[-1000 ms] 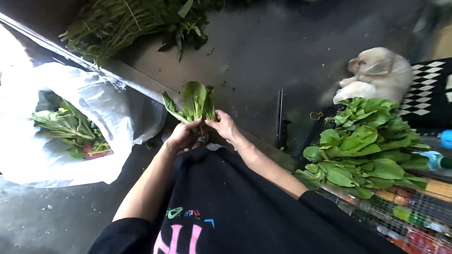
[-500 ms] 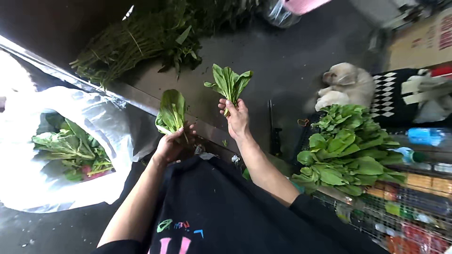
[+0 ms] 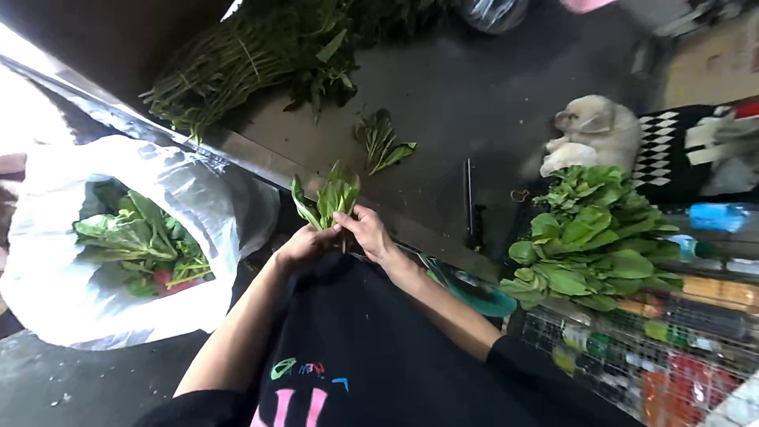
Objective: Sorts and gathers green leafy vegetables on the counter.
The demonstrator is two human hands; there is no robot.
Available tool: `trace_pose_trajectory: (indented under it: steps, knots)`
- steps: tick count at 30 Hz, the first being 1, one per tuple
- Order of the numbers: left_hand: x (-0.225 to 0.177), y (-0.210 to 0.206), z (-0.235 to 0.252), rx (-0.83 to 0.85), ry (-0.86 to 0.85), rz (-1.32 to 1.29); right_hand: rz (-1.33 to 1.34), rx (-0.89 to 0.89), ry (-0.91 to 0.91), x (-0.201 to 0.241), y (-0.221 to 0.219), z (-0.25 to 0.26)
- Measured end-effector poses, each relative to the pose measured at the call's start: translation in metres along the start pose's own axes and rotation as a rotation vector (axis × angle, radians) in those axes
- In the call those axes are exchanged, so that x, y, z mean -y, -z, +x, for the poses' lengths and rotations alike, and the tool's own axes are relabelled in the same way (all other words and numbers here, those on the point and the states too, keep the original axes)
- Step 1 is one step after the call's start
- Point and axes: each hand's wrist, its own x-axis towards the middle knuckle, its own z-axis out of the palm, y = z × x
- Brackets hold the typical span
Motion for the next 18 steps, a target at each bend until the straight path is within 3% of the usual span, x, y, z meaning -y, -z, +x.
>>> trace_pose_trajectory:
  steps: [5,10,18]
  knots:
    - [0.004,0.007,0.011,-0.098,-0.013,0.029,0.096,-0.168,-0.008,-0.003,0.026,0.003]
    - [-0.008,0.004,0.016,-0.187,-0.032,0.065,0.410,-0.203,-0.019,0.013,0.045,-0.004]
    - [-0.024,-0.026,0.023,-0.105,-0.142,0.197,0.239,-0.235,0.094,0.016,0.052,-0.011]
